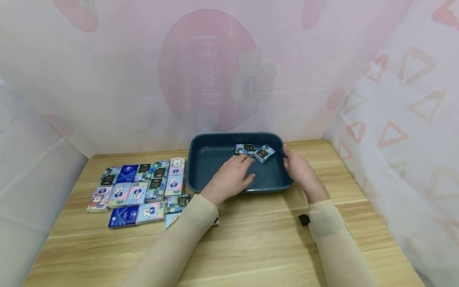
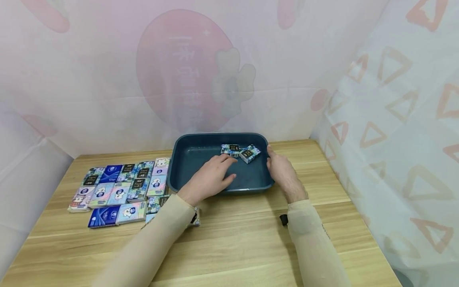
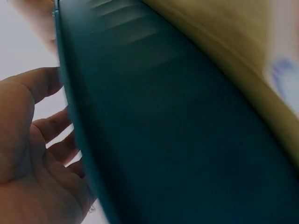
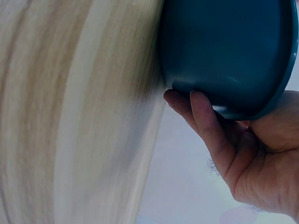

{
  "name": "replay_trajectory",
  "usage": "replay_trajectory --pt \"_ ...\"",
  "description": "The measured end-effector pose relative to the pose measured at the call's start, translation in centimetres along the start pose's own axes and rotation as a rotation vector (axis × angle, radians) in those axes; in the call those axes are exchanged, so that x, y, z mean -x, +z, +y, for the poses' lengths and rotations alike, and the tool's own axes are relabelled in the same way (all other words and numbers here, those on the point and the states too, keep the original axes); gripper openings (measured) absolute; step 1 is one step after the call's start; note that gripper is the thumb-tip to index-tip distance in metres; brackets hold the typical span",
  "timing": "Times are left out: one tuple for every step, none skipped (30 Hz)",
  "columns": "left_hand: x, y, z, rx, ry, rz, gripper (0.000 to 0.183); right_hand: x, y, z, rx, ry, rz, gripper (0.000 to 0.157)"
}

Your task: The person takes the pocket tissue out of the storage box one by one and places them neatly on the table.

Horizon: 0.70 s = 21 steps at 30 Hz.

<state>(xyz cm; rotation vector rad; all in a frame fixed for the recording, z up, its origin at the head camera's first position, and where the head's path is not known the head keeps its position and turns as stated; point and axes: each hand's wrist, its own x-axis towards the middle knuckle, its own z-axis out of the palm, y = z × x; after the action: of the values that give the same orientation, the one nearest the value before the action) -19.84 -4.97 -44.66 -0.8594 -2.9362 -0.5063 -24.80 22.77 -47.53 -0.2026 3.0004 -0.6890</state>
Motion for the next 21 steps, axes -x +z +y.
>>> replay_trajectory --pt "-0.4 0.3 0.0 0.001 -0.01 0.003 0.052 0.0 0.0 0.0 -0.001 0.0 0.0 0.061" --pt "-0.7 0.5 0.1 0.002 -0.019 0.008 0.053 0.0 0.0 0.0 -0.001 0.001 -0.001 0.061" --pt "-1.1 0.7 0.1 -0.001 -0.032 0.008 0.054 0.0 0.0 0.0 -0.002 0.0 -0.001 0.061" --pt "-1.5 1.0 0.2 -0.004 -0.047 0.006 0.055 0.0 0.0 0.0 -0.002 -0.003 -0.001 0.061" --pt "-1.8 1.1 0.2 -0.004 -0.062 0.003 0.057 0.0 0.0 0.0 -0.003 -0.005 0.0 0.061" --pt "-2.2 1.4 0.3 -0.003 -0.078 0.0 0.058 0.1 -0.1 0.0 -0.004 -0.006 0.001 0.061" --pt "-2.5 1.5 0.4 0.0 -0.093 -0.003 0.058 0.1 -0.1 0.0 -0.004 -0.008 0.002 0.06" --pt "-2.8 1.7 0.4 0.004 -0.112 -0.004 0.059 0.1 -0.1 0.0 -0.004 -0.009 0.003 0.06" --pt "-3.2 1.9 0.5 0.005 -0.13 -0.007 0.06 0.1 -0.1 0.0 -0.004 -0.01 0.004 0.06" --pt "-3.5 2.1 0.5 0.007 -0.147 -0.01 0.061 0.1 -0.1 0.0 -0.004 -0.011 0.005 0.06" --pt "-3.8 2.3 0.5 0.01 -0.162 -0.011 0.061 0.1 -0.1 0.0 -0.004 -0.011 0.007 0.06" --pt "-4.1 2.5 0.5 0.017 -0.179 -0.009 0.062 0.1 -0.1 0.0 -0.004 -0.011 0.006 0.06" --pt "-4.5 2.8 0.4 0.022 -0.194 -0.011 0.063 0.1 -0.1 0.0 -0.005 -0.011 0.005 0.06" --pt "-4.9 3.2 0.3 0.025 -0.207 -0.008 0.063 0.2 -0.1 0.0 -0.006 -0.011 0.004 0.06" --pt "-5.4 3.7 0.0 0.027 -0.222 -0.015 0.065 0.2 -0.1 0.0 -0.007 -0.011 0.003 0.06" --pt "-6.1 5.0 -0.9 0.018 -0.231 -0.01 0.067 0.2 -0.1 0.0 -0.008 -0.011 0.003 0.06" --pt "-6.7 5.9 -1.5 0.033 -0.245 -0.011 0.07 0.2 -0.1 -0.1 -0.009 -0.012 0.002 0.06" --pt "-7.4 6.8 -2.1 0.047 -0.259 -0.016 0.072 0.2 0.0 -0.1 -0.009 -0.012 0.001 0.06" --pt "-8.1 7.9 -2.9 0.057 -0.273 -0.024 0.075 0.2 -0.1 -0.1 -0.007 -0.012 0.002 0.06" --pt "-8.7 8.7 -3.5 0.056 -0.288 -0.036 0.078 0.1 -0.1 -0.1 -0.006 -0.013 0.003 0.06" --pt "-9.1 9.5 -4.0 0.06 -0.305 -0.049 0.08 0.1 -0.1 -0.1 -0.006 -0.013 0.004 0.06"
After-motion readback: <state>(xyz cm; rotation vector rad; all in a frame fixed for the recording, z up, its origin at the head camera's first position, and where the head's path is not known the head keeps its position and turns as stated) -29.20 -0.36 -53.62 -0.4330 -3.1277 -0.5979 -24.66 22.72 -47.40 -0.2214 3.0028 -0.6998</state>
